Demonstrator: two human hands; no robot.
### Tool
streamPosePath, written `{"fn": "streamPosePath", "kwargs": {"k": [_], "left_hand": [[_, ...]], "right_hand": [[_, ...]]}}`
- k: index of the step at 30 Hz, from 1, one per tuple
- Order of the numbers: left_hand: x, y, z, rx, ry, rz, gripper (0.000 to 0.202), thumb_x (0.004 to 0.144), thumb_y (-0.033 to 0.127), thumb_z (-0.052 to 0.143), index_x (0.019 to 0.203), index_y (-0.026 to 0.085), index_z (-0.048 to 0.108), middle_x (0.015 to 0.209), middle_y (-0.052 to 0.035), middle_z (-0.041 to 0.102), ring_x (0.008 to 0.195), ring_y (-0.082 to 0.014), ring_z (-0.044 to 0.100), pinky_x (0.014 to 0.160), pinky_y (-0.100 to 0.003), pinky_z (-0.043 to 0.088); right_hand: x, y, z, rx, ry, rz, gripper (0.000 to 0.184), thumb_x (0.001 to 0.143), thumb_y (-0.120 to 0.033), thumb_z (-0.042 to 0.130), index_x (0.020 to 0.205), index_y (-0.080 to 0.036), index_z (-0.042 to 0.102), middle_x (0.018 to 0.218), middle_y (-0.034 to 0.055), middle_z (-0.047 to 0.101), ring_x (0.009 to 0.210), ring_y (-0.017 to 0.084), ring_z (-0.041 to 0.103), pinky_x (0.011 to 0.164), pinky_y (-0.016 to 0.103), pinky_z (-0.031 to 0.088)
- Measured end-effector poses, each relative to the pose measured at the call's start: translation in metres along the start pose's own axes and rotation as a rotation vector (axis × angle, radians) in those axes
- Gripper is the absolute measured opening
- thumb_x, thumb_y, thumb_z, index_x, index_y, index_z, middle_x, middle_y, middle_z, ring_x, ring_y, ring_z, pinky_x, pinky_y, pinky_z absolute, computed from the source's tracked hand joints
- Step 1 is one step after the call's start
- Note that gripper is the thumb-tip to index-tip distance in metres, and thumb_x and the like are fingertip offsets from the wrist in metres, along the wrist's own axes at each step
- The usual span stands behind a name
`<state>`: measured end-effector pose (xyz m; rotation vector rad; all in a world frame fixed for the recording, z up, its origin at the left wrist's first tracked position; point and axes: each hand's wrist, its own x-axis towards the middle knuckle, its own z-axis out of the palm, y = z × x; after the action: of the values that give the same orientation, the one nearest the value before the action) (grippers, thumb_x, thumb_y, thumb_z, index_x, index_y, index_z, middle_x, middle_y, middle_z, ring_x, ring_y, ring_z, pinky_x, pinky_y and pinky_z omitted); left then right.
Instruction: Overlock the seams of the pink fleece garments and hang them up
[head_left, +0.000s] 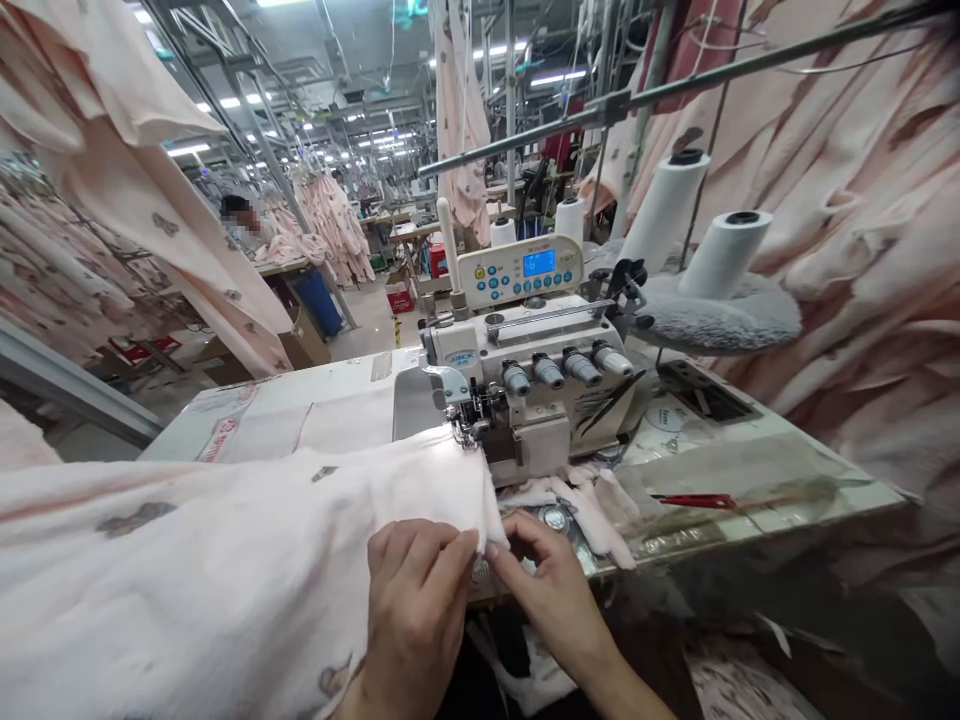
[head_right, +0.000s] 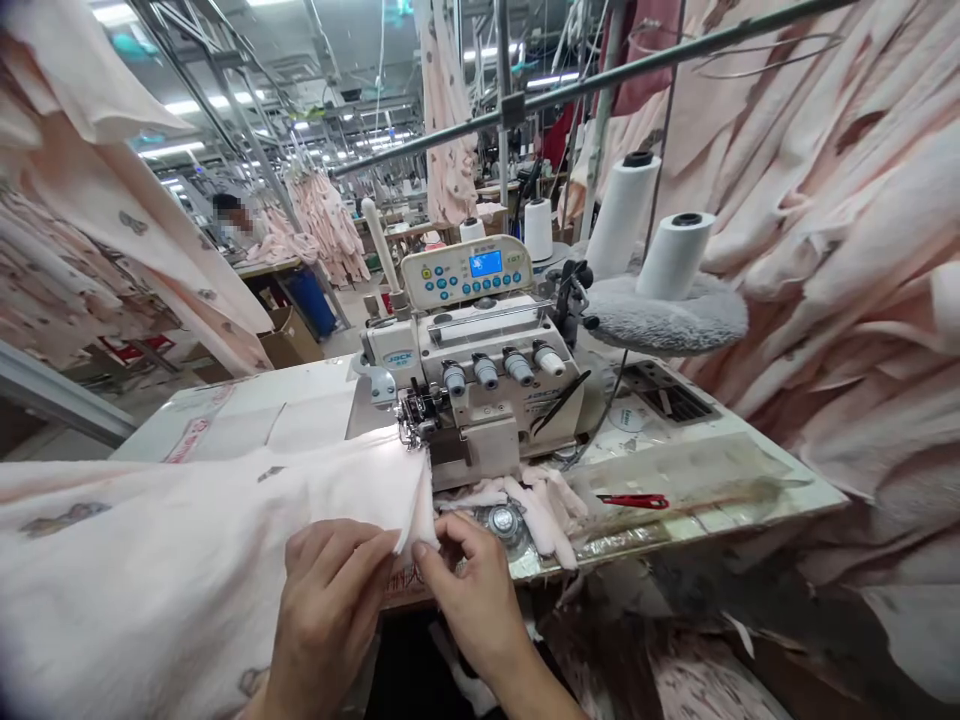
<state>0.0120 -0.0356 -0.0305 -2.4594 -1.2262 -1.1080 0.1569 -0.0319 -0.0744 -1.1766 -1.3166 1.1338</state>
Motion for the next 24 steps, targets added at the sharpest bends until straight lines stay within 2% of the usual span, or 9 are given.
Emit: {"fn": "streamPosePath", "kwargs": {"k": [3,6,9,11,12,14,17,21,24], "left_hand": [[0.0,0.009,0.0,0.006,0.018,0.038,0.014,0.085,0.007,0.052,0.093,0.014,0.06,0.073,-0.0033,0.062,0.073,-0.016,0.05,0.073,-0.032,0.036],[-0.003,0.01,0.006,0.044,0.0,0.068,0.018,0.086,0.01,0.052,0.101,0.014,0.061,0.075,-0.0041,0.062,0.073,-0.0159,0.05,0.074,-0.033,0.036],[-0.006,0.007,0.009,0.086,0.08,0.073,0.02,0.083,0.011,0.058,0.102,0.015,0.062,0.073,-0.0028,0.059,0.072,-0.0153,0.05,0.074,-0.034,0.036],[-0.007,0.006,0.008,0.106,0.113,0.101,0.019,0.081,0.009,0.059,0.098,0.014,0.062,0.07,-0.0021,0.058,0.071,-0.015,0.05,0.074,-0.033,0.036],[-0.007,0.006,0.007,0.112,0.107,0.121,0.019,0.08,0.007,0.059,0.097,0.013,0.062,0.07,-0.0021,0.058,0.071,-0.0151,0.05,0.073,-0.033,0.036],[-0.004,0.007,0.004,0.115,0.068,0.154,0.018,0.08,0.004,0.056,0.096,0.012,0.061,0.071,-0.0025,0.059,0.073,-0.0154,0.05,0.074,-0.033,0.036],[0.007,0.005,0.0,0.041,-0.016,0.079,0.01,0.083,0.011,0.053,0.086,0.016,0.061,0.074,-0.0013,0.058,0.075,-0.0156,0.05,0.075,-0.033,0.035],[0.035,-0.021,0.004,0.082,-0.161,-0.272,0.017,0.087,0.028,0.049,0.097,0.02,0.06,0.104,-0.0073,0.06,0.099,-0.0239,0.05,0.087,-0.041,0.034],[0.052,-0.05,0.017,0.229,-0.271,-0.391,0.025,0.085,0.027,0.049,0.106,0.015,0.057,0.12,-0.0122,0.057,0.114,-0.0285,0.045,0.097,-0.048,0.028]], "right_hand": [[-0.001,-0.001,0.0,0.065,-0.015,0.012,0.019,0.08,-0.029,0.058,0.067,-0.016,0.06,0.069,0.0005,0.056,0.069,0.015,0.05,0.066,0.025,0.038],[-0.004,-0.002,-0.001,0.269,-0.076,0.114,0.026,0.081,-0.035,0.058,0.064,-0.016,0.058,0.057,-0.0033,0.047,0.055,0.01,0.041,0.055,0.022,0.034],[-0.009,-0.001,-0.006,0.364,-0.176,0.163,0.033,0.086,-0.039,0.05,0.064,-0.015,0.059,0.049,-0.0051,0.039,0.046,0.009,0.034,0.047,0.021,0.032],[-0.009,0.002,-0.011,0.162,-0.139,0.03,0.024,0.086,-0.033,0.051,0.079,-0.016,0.066,0.057,-0.0013,0.049,0.052,0.012,0.045,0.052,0.024,0.04],[-0.008,0.003,-0.014,-0.005,-0.072,-0.102,0.018,0.085,-0.028,0.053,0.089,-0.017,0.067,0.068,0.002,0.056,0.06,0.014,0.051,0.058,0.026,0.044],[-0.004,0.005,-0.019,-0.341,0.093,-0.437,0.024,0.082,-0.017,0.056,0.104,-0.022,0.065,0.089,0.0065,0.062,0.079,0.019,0.057,0.07,0.031,0.047],[0.006,0.007,-0.021,-0.59,0.199,-0.815,0.029,0.08,-0.007,0.054,0.1,-0.024,0.065,0.09,0.0063,0.06,0.081,0.019,0.056,0.07,0.032,0.047],[0.011,0.009,-0.017,-0.605,0.228,-0.88,0.024,0.078,-0.001,0.053,0.09,-0.019,0.063,0.082,0.0057,0.056,0.075,0.018,0.053,0.062,0.03,0.046],[0.013,0.011,-0.016,-0.578,0.234,-0.856,0.025,0.078,-0.001,0.055,0.092,-0.02,0.063,0.08,0.0048,0.054,0.075,0.018,0.052,0.062,0.031,0.045]]}}
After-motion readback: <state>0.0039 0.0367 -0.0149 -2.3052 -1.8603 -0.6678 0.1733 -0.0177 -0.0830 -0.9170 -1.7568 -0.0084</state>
